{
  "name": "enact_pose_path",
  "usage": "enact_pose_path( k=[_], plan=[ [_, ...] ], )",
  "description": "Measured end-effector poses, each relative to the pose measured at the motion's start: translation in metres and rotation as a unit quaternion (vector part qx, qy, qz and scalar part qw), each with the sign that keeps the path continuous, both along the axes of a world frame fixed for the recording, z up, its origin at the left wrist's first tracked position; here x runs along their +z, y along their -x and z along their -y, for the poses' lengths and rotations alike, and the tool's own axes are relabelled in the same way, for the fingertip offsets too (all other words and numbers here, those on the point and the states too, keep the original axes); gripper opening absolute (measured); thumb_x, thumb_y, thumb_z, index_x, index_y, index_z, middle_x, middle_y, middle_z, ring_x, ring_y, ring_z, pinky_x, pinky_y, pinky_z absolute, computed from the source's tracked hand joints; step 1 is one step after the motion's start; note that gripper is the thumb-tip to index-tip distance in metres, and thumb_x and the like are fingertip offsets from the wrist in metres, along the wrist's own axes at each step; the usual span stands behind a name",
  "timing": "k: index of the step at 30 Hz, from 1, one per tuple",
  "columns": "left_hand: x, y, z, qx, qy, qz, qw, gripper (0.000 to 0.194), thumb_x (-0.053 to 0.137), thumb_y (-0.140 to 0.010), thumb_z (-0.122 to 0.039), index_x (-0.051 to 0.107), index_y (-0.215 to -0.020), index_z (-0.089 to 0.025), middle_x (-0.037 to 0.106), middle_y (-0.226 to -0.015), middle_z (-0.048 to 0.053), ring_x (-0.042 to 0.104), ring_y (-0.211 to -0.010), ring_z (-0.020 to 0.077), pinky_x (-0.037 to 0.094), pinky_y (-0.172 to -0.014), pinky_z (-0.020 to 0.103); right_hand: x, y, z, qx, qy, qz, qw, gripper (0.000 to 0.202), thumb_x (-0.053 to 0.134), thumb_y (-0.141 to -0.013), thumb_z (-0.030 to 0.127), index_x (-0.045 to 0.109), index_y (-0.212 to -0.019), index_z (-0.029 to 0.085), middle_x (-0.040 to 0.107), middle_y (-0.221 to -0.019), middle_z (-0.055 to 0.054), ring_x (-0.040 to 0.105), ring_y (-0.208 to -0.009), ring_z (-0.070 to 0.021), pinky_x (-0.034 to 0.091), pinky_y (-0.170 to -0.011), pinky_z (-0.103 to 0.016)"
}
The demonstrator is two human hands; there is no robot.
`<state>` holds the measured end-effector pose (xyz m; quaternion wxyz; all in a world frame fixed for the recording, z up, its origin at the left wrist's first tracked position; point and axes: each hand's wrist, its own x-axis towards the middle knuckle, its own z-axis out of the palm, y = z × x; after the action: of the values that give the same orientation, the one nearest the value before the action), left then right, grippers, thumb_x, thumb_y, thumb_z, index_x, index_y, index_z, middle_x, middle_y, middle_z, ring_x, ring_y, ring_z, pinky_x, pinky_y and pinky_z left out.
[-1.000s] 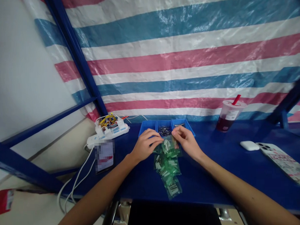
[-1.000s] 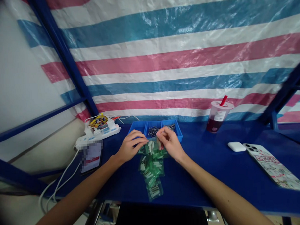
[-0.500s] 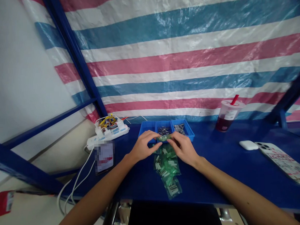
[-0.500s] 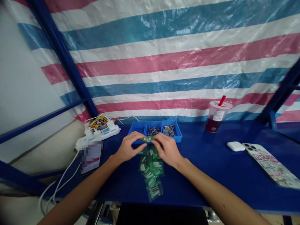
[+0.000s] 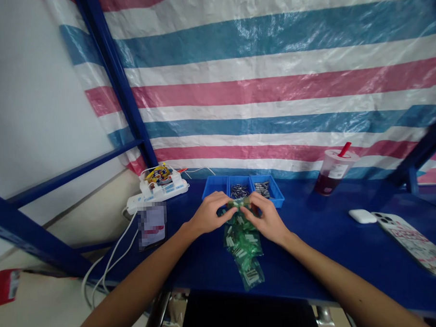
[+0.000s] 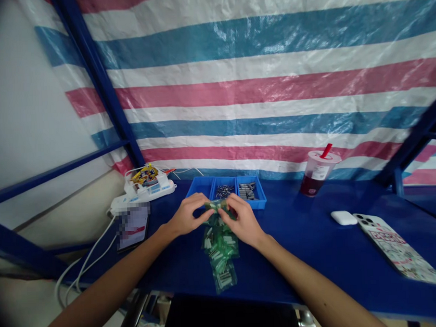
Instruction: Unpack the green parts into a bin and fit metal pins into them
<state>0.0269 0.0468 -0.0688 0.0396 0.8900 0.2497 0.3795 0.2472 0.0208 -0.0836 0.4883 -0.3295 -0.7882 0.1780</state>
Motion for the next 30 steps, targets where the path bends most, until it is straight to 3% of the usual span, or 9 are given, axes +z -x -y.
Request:
enact_pose_path(
  k=[9, 14, 19, 23, 26, 30],
  plan=[
    [-0.0031, -0.0045, 0.0037, -0.013, 0.02, 0.018, 1.0, 0.012, 0.058, -0.094, -0.024, 0.063, -0.085, -0.017, 0.063, -0.077, 0.004, 0.059, -0.074, 0.0172, 0.046, -0.072, 0.031, -0.0051, 0.0023, -0.001, 0.028, 0.03, -0.006, 0.999, 0.027, 0.061, -0.095, 0.03, 0.046, -0.073, 0.022, 0.045, -0.073, 0.002, 0.044, -0.065, -0.0146, 0.034, -0.06, -0.028],
    [-0.0025, -0.0072, 0.0055, -0.003, 0.045, 0.048, 0.998, 0.016, 0.059, -0.096, -0.025, 0.065, -0.084, -0.016, 0.065, -0.077, 0.004, 0.06, -0.073, 0.0162, 0.048, -0.072, 0.03, -0.0062, 0.002, -0.0016, 0.012, 0.042, -0.018, 0.999, 0.011, 0.06, -0.096, 0.031, 0.058, -0.089, 0.022, 0.051, -0.073, 0.002, 0.047, -0.064, -0.015, 0.038, -0.06, -0.028],
    [-0.0015, -0.0075, 0.0032, 0.031, 0.015, 0.105, 0.994, 0.017, 0.065, -0.096, -0.031, 0.074, -0.1, -0.018, 0.071, -0.087, 0.006, 0.064, -0.076, 0.0162, 0.052, -0.073, 0.029, -0.0009, -0.0015, -0.0001, -0.046, -0.063, -0.011, 0.997, 0.013, 0.056, -0.099, 0.029, 0.065, -0.095, 0.021, 0.057, -0.08, -0.003, 0.055, -0.074, -0.0188, 0.044, -0.067, -0.032],
    [-0.003, -0.0047, 0.0026, 0.03, 0.002, 0.122, 0.992, 0.016, 0.066, -0.095, -0.026, 0.076, -0.106, -0.02, 0.072, -0.074, 0.002, 0.064, -0.065, 0.014, 0.052, -0.068, 0.027, -0.0031, -0.0043, -0.001, -0.076, -0.094, 0.016, 0.993, 0.018, 0.053, -0.101, 0.027, 0.07, -0.105, 0.023, 0.06, -0.067, 0.0, 0.057, -0.064, -0.0185, 0.047, -0.068, -0.034],
    [-0.004, -0.0032, 0.0033, 0.013, 0.017, 0.115, 0.993, 0.022, 0.062, -0.096, -0.02, 0.075, -0.114, -0.021, 0.076, -0.078, 0.002, 0.068, -0.066, 0.0139, 0.054, -0.07, 0.027, -0.0056, -0.0053, -0.001, -0.073, -0.08, 0.004, 0.994, 0.02, 0.053, -0.1, 0.026, 0.071, -0.108, 0.023, 0.074, -0.087, -0.004, 0.068, -0.075, -0.0202, 0.053, -0.073, -0.035],
    [-0.0024, -0.0034, 0.004, 0.001, 0.007, 0.111, 0.994, 0.03, 0.055, -0.096, -0.014, 0.073, -0.118, -0.022, 0.078, -0.1, 0.007, 0.073, -0.085, 0.0165, 0.056, -0.079, 0.029, -0.0039, -0.0056, 0.0019, -0.073, -0.074, -0.015, 0.994, 0.024, 0.051, -0.099, 0.023, 0.071, -0.113, 0.023, 0.077, -0.105, -0.006, 0.073, -0.09, -0.0229, 0.058, -0.08, -0.035]
  ],
)
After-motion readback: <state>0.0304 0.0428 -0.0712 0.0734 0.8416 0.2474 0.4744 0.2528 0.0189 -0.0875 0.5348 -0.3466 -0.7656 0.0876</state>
